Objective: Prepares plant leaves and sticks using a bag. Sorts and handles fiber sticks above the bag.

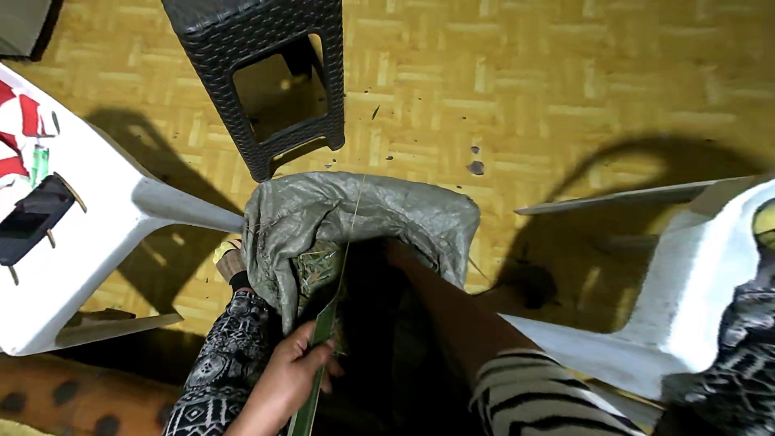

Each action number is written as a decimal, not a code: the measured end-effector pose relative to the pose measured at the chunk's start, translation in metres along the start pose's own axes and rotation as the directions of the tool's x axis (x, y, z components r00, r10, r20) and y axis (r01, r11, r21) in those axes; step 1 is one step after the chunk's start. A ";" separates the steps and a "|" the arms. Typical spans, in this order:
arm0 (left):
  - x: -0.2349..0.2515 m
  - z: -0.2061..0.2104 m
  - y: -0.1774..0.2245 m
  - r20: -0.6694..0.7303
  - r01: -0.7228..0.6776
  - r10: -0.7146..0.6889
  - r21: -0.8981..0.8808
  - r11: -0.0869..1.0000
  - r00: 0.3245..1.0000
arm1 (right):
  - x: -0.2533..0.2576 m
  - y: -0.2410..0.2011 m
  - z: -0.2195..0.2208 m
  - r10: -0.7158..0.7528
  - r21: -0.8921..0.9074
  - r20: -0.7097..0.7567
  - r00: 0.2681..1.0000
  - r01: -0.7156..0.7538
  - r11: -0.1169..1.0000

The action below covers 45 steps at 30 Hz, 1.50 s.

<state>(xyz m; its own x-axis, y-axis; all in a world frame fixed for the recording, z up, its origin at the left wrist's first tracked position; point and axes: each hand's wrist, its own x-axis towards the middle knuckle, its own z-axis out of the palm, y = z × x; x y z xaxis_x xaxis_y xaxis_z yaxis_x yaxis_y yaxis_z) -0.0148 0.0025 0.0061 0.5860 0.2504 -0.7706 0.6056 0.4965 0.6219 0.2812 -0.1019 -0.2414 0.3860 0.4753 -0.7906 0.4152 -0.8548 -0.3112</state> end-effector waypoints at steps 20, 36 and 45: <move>-0.032 0.027 -0.011 -0.084 -0.084 0.102 0.195 0.977 0.991 | -0.275 -0.057 0.017 -0.245 0.370 -0.293 0.924 0.346 0.862; -0.133 0.049 -0.055 -0.157 -0.097 0.203 0.510 0.855 0.966 | -0.405 -0.113 0.057 -0.456 0.178 -0.155 0.876 0.479 0.859; -0.147 0.064 -0.050 -0.147 -0.050 0.232 0.737 0.674 0.962 | -0.432 -0.114 0.065 -0.487 -0.024 -0.108 0.867 0.488 0.873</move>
<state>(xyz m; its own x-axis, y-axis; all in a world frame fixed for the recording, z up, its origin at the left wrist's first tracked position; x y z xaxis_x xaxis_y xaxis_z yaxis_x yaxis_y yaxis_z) -0.0967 -0.1128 0.0971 0.6249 0.4778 -0.6174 0.7757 -0.2909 0.5601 0.0134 -0.2238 0.1015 0.2209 0.8509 -0.4767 0.5702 -0.5092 -0.6447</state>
